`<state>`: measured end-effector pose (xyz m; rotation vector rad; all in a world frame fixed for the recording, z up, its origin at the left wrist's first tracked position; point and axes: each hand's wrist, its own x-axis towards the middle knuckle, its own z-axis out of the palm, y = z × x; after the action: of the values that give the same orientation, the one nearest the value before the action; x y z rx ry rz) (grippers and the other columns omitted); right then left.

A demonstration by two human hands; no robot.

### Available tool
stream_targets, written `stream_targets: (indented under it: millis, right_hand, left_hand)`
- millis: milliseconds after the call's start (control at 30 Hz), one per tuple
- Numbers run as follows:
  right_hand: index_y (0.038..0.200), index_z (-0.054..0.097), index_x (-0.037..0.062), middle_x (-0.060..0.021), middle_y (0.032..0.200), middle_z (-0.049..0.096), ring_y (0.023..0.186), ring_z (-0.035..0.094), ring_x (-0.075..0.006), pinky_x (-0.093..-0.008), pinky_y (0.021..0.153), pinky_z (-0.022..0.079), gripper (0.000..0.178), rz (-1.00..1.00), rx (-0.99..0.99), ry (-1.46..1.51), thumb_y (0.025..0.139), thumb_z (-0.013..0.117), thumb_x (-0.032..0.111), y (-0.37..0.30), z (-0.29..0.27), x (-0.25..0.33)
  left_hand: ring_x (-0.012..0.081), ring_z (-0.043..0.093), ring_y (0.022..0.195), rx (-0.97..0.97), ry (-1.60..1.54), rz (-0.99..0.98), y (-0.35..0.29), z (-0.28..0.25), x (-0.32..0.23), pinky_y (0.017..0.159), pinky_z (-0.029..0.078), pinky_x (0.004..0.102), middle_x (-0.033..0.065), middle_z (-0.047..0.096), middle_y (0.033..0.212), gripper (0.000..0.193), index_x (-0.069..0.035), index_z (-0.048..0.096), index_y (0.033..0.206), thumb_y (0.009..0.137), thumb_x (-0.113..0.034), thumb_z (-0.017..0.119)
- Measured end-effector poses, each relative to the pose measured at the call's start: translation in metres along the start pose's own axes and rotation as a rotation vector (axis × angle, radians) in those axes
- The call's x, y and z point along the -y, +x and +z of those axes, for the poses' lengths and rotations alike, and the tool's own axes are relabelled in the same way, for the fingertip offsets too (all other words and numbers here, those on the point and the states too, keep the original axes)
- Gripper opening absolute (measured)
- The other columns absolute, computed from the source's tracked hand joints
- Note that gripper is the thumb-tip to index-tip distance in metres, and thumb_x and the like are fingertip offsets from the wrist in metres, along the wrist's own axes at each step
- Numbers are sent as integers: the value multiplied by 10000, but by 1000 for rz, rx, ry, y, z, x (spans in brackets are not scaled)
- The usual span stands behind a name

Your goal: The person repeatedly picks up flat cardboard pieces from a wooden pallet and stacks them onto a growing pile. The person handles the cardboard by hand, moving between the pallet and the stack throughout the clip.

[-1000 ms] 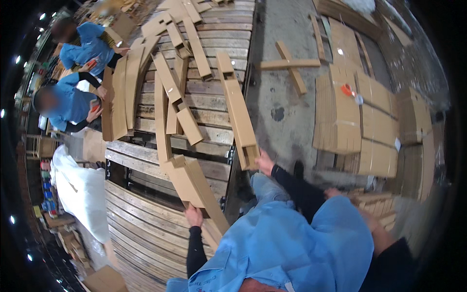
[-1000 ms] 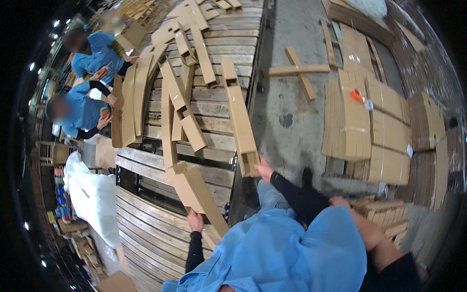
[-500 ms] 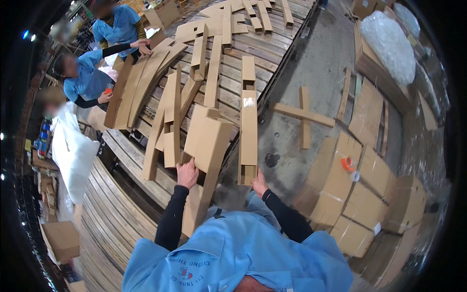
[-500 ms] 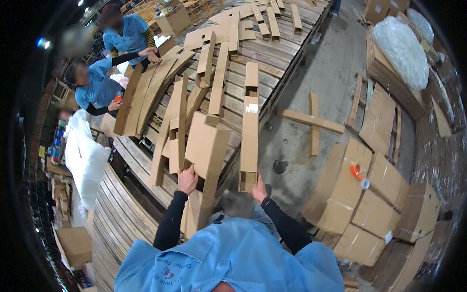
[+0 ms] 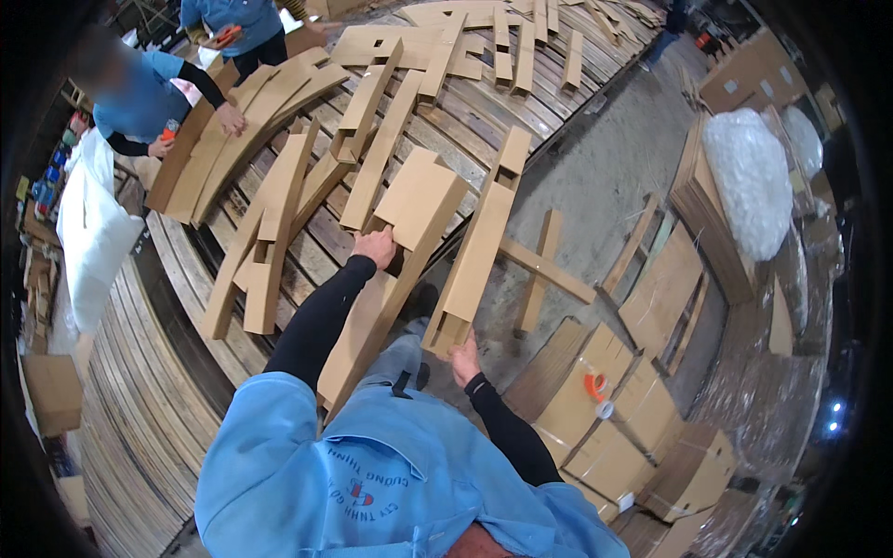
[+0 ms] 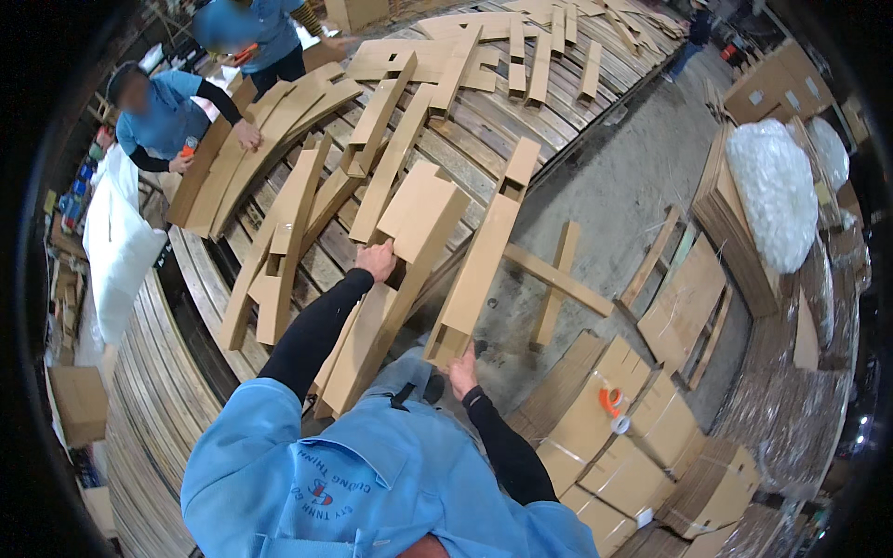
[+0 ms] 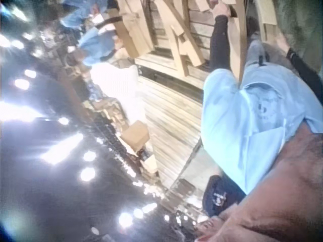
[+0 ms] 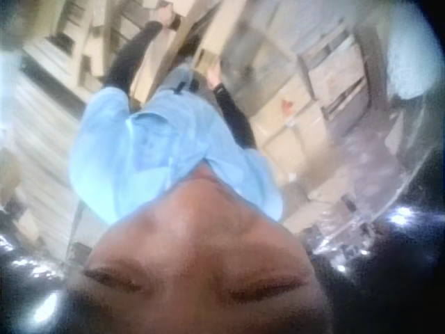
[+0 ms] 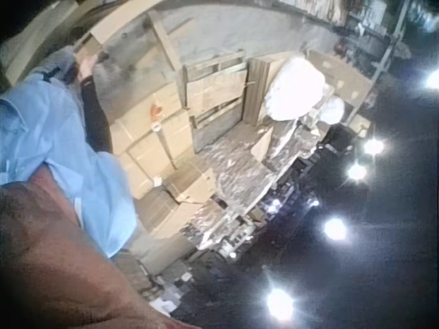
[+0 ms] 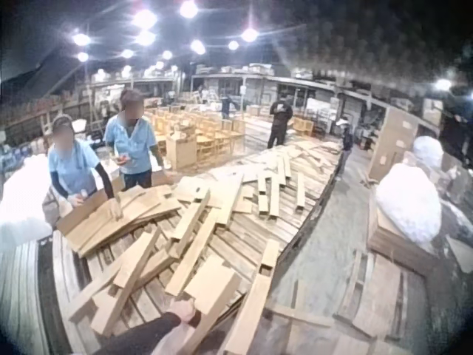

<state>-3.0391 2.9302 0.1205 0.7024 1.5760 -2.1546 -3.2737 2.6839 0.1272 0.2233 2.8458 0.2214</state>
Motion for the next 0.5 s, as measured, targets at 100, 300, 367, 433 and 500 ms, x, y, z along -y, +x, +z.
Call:
stream_targets:
  millis: [100,300,367,433,500]
  right_hand:
    - [1493,221,109,-146,1303,522,1064,621,-285,-410,760,571,749,69,-8,-34,802,415,-106,44,2,18]
    - [1455,290,110,-139,1313,525,1045,631,-284,-394,722,573,640,198,187,-365,883,574,149,152,-5,51]
    - [1418,366,81,-138,1306,548,1026,644,-275,-382,769,560,642,371,349,-556,899,651,327,184,12,85]
    - [1367,434,56,-155,1223,602,1012,645,-286,-398,797,545,668,440,571,-818,871,681,430,223,27,110]
    - [1299,505,45,-170,1089,669,999,646,-328,-433,808,534,662,304,836,-1132,830,699,470,282,9,98]
  left_hand:
    - [354,706,862,29,-47,5,64,11,-7,834,473,602,189,712,921,280,-60,557,1073,917,-289,515]
    - [370,703,827,-94,-178,-85,210,26,-39,883,421,621,179,714,874,231,-85,605,1011,905,-220,451]
    - [363,692,924,33,-255,-155,254,13,-53,903,394,665,172,711,995,305,-111,566,1166,877,-165,484]
    - [383,690,800,-238,-303,-180,276,33,-41,804,496,550,199,688,809,285,-80,569,1128,872,-204,549]
    - [382,684,762,-238,-576,-252,285,37,-38,727,535,505,186,676,763,229,-63,625,1009,849,-225,608]
